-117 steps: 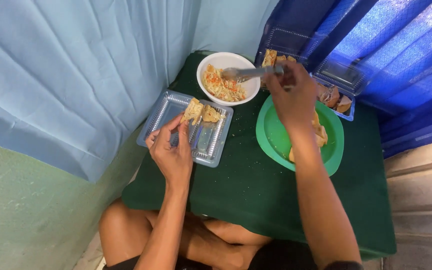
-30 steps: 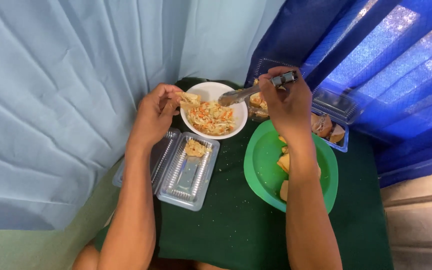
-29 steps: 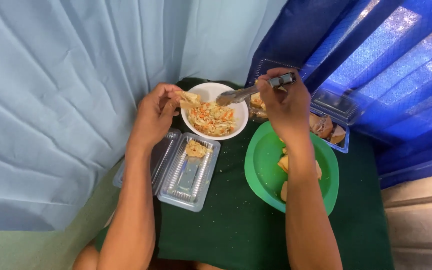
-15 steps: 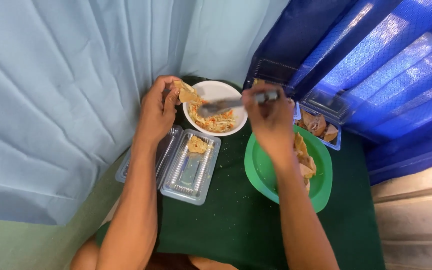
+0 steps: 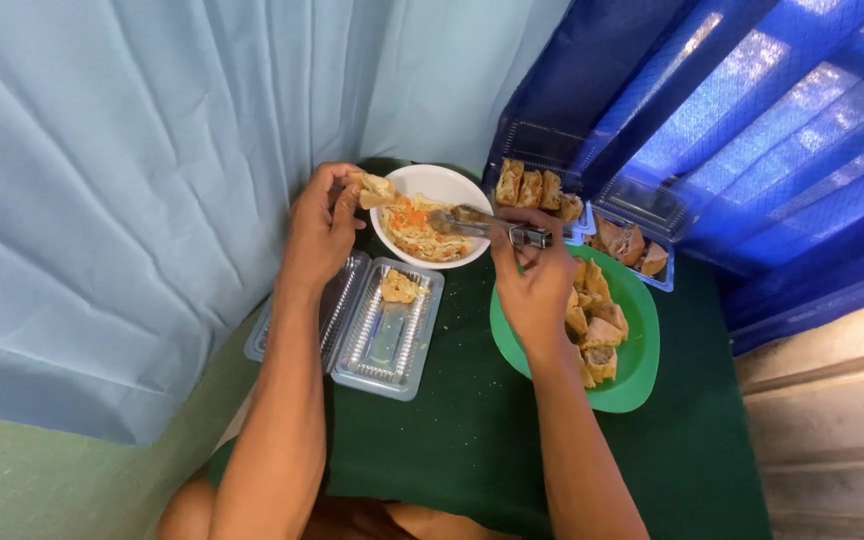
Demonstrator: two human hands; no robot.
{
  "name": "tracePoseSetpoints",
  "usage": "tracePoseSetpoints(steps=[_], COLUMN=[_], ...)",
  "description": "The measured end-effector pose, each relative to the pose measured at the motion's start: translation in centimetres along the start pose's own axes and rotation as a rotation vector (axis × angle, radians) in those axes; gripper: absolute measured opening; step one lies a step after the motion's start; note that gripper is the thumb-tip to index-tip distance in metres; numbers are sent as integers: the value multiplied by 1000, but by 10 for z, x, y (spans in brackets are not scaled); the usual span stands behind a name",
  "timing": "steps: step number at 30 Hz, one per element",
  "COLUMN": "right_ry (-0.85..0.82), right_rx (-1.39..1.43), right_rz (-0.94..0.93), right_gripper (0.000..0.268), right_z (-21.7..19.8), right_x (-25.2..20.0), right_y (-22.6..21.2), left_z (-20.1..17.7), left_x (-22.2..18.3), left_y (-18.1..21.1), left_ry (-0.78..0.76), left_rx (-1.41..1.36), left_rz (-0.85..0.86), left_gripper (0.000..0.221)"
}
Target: Packing fried food pieces into plastic containers and adding salad using tongs.
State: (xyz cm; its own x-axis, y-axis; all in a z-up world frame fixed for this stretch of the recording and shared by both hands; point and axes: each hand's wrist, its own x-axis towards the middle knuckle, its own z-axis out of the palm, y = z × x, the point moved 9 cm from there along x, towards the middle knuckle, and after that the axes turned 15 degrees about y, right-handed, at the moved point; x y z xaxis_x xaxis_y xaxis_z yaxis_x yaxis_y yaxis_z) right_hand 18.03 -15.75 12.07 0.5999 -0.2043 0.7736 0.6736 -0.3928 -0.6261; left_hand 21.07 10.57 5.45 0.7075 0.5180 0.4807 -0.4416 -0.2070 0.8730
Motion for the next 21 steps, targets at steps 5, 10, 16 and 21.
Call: tracePoseSetpoints(steps=[5, 10, 16, 21], right_ry=[45, 95, -113, -20], right_rx=[65, 12, -90, -111], right_rz=[5, -64, 61, 41], right_gripper=[7, 6, 17, 13], right_z=[-6, -20, -2, -17], right_x=[2, 9, -1, 8], right_y=[4, 1, 21, 8], left_z=[4, 8, 6, 3], left_x=[1, 1, 1, -1], left_y=[1, -18, -28, -37], left_ry=[-11, -36, -28, -4], left_rx=[-63, -256, -334, -337], left_rz=[-26, -237, -372, -438], left_gripper=[20, 24, 21, 20])
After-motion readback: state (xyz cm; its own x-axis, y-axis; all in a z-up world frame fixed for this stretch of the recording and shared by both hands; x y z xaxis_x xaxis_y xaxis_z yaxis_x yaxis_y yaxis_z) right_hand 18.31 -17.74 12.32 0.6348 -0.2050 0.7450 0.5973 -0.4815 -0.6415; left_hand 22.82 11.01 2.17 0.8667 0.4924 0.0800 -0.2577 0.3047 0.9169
